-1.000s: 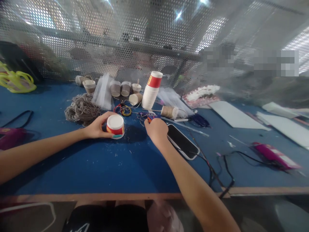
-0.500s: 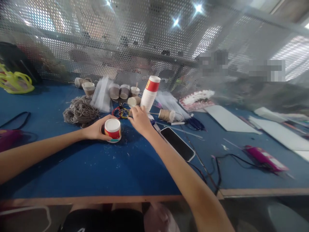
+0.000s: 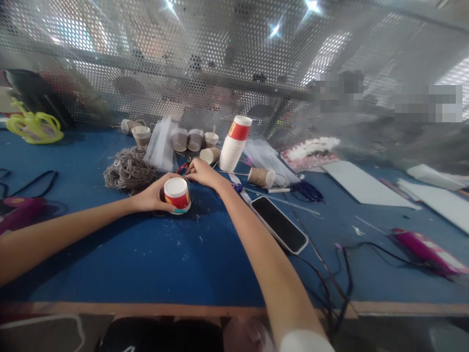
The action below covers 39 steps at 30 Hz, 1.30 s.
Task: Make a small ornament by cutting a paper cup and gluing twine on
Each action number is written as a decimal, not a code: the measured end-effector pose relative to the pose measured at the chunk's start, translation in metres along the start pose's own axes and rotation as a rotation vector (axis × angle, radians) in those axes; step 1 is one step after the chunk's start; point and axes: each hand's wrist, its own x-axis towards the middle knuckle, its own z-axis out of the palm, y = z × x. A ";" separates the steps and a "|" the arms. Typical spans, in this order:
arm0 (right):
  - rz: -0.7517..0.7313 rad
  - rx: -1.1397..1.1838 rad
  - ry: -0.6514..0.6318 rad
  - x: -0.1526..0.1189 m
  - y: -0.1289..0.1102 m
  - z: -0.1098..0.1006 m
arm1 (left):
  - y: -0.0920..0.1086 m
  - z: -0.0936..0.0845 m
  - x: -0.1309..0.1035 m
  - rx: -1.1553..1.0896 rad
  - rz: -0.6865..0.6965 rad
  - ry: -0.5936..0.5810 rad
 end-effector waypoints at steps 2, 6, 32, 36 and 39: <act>0.033 0.019 0.078 -0.001 0.003 -0.010 | 0.002 0.000 0.000 0.007 -0.013 0.013; 0.021 0.019 0.229 -0.003 0.010 -0.026 | 0.004 0.001 0.000 0.006 -0.042 0.015; -0.171 -0.157 0.017 0.000 0.021 -0.004 | 0.001 0.000 0.000 0.042 -0.057 0.023; -0.166 -0.083 0.063 -0.003 0.018 -0.015 | -0.001 -0.001 0.000 0.008 -0.045 0.016; -0.158 0.034 0.225 -0.005 0.015 -0.029 | -0.004 -0.002 -0.002 -0.022 -0.032 0.004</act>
